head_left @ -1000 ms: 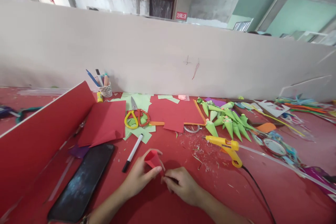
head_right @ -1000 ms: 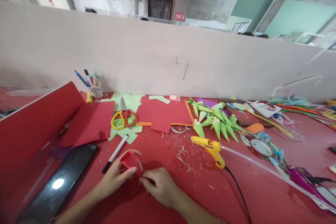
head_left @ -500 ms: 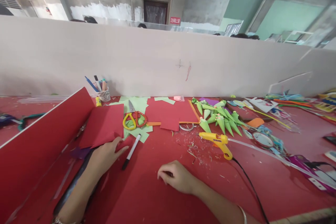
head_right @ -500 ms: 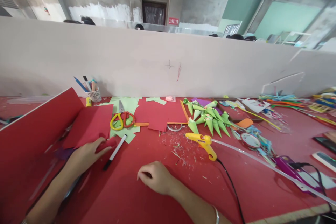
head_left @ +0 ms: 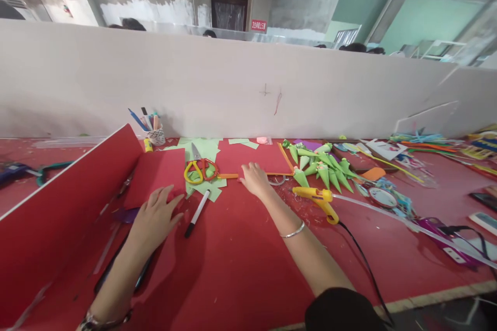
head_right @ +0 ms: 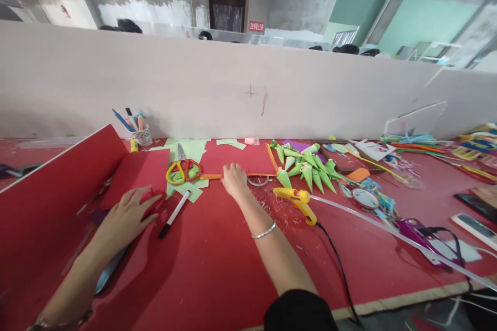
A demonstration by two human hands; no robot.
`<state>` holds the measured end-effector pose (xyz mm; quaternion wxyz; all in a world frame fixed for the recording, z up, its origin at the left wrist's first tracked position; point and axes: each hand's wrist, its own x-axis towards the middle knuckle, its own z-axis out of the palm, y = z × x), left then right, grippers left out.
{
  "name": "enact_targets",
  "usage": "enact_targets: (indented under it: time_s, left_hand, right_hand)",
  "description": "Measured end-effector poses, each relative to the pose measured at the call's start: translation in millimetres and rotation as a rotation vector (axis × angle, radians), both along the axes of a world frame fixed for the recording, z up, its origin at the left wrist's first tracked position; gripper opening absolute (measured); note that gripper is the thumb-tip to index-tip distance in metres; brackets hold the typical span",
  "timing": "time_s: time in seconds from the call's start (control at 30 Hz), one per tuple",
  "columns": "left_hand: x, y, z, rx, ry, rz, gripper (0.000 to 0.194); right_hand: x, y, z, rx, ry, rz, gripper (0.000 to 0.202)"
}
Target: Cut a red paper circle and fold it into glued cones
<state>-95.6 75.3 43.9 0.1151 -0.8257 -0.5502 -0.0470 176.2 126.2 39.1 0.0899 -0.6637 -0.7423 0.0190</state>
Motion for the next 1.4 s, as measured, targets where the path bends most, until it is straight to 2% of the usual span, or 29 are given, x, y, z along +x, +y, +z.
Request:
enact_targets:
  time_s: [0.1,0.23,0.5,0.73,0.93,1.03,1.2,1.4]
  left_hand:
    - [1,-7,-1.7,-0.013,-0.036,-0.048,0.042]
    - [5,-19,-1.8,-0.027,-0.074,-0.077,0.043]
    - [23,-41,3.0,-0.121,-0.155,-0.139,0.049]
    - [28,-50,3.8,-0.210,-0.177,-0.127,0.046]
    - [26,-54,3.9,-0.220,-0.218,-0.142,0.045]
    - [26,-54,1.7,-0.199,-0.250,-0.155,0.043]
    - [28,-54,-3.1,-0.182,-0.262,-0.197,0.042]
    - [34,-50,7.5,-0.197,-0.285,-0.234,0.044]
  right_hand:
    - [2,8,-14.8,-0.034,-0.042,-0.055,0.031]
    - [9,9,-21.8,-0.063,-0.068,-0.035,0.028]
    - [24,16,-22.5,-0.129,-0.043,0.051,0.028]
    - [18,17,-24.6,-0.098,-0.063,0.002,0.028]
    - [15,15,-26.9,-0.069,-0.063,-0.065,0.041]
    - [14,14,-26.9,-0.074,-0.061,-0.071,0.035]
    - [21,12,-19.9,-0.103,-0.033,-0.005,0.028]
    - [37,11,-10.6,-0.177,0.010,0.011,0.024]
